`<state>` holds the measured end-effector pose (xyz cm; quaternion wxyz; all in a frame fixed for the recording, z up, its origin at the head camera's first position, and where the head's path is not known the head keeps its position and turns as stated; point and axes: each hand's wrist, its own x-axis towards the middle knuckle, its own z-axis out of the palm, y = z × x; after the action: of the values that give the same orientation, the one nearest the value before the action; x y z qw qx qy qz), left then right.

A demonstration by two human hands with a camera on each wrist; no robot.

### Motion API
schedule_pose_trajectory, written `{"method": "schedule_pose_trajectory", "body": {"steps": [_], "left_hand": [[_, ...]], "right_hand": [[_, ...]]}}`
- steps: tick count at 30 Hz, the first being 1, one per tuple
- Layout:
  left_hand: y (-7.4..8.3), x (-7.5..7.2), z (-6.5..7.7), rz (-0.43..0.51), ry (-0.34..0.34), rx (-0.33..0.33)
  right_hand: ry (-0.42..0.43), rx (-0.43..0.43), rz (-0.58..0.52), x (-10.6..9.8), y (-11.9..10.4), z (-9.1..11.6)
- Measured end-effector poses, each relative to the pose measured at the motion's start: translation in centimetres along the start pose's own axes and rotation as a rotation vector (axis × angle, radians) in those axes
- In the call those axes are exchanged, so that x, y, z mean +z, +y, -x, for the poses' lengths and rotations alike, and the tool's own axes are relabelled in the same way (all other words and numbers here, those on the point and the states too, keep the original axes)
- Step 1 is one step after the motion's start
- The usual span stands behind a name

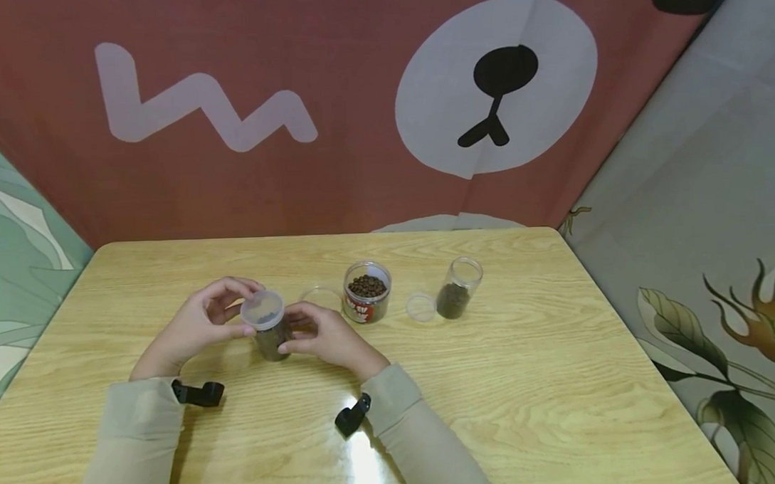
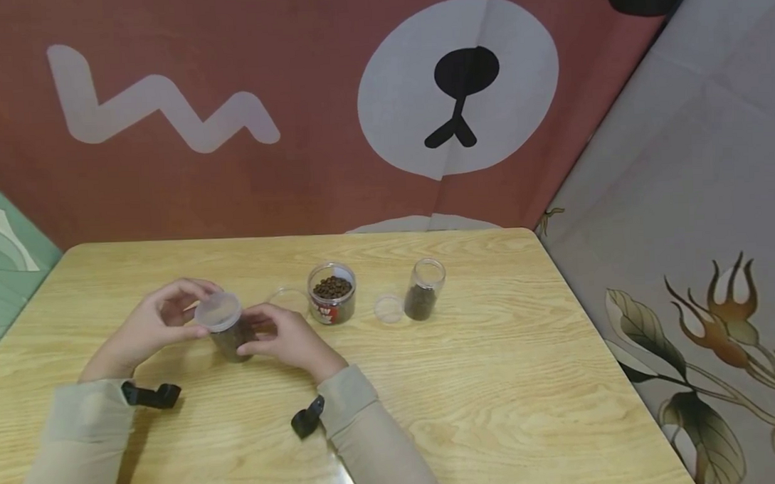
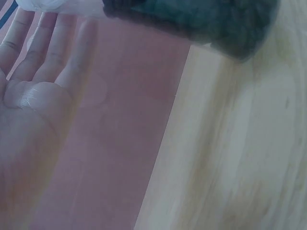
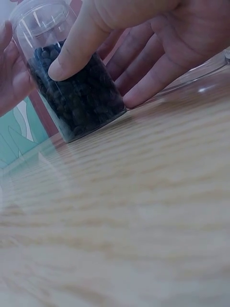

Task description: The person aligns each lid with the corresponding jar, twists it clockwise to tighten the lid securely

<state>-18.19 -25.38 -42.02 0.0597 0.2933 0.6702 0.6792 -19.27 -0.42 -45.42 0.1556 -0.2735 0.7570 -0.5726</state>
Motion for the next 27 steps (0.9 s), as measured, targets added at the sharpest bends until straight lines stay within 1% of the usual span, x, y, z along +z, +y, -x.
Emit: {"method": "schedule_pose_trajectory", "body": {"steps": [4, 6, 12, 14, 17, 20, 27], "left_hand": [[-0.06, -0.11, 0.05, 0.042, -0.02, -0.028], [-0.04, -0.16, 0.05, 0.049, -0.03, -0.044], [-0.28, -0.42, 0.11, 0.065, -0.084, -0.049], [-0.36, -0.5, 0.2, 0.049, -0.103, -0.062], [-0.3, -0.49, 0.25, -0.01, -0.109, -0.096], [-0.17, -0.39, 0.15, -0.056, -0.098, -0.111], [-0.21, -0.37, 0.1, -0.084, -0.071, -0.117]], "right_hand": [[-0.004, 0.003, -0.006, -0.03, 0.01, 0.0], [-0.004, 0.01, -0.009, -0.02, -0.01, 0.0], [0.002, 0.003, -0.018, 0.0, -0.1, 0.02], [0.003, -0.005, -0.019, 0.02, -0.13, 0.01], [0.003, -0.01, -0.016, 0.03, -0.17, 0.01], [0.005, -0.009, 0.0, 0.01, -0.13, 0.01], [0.002, -0.003, 0.005, 0.03, 0.07, 0.01]]}}
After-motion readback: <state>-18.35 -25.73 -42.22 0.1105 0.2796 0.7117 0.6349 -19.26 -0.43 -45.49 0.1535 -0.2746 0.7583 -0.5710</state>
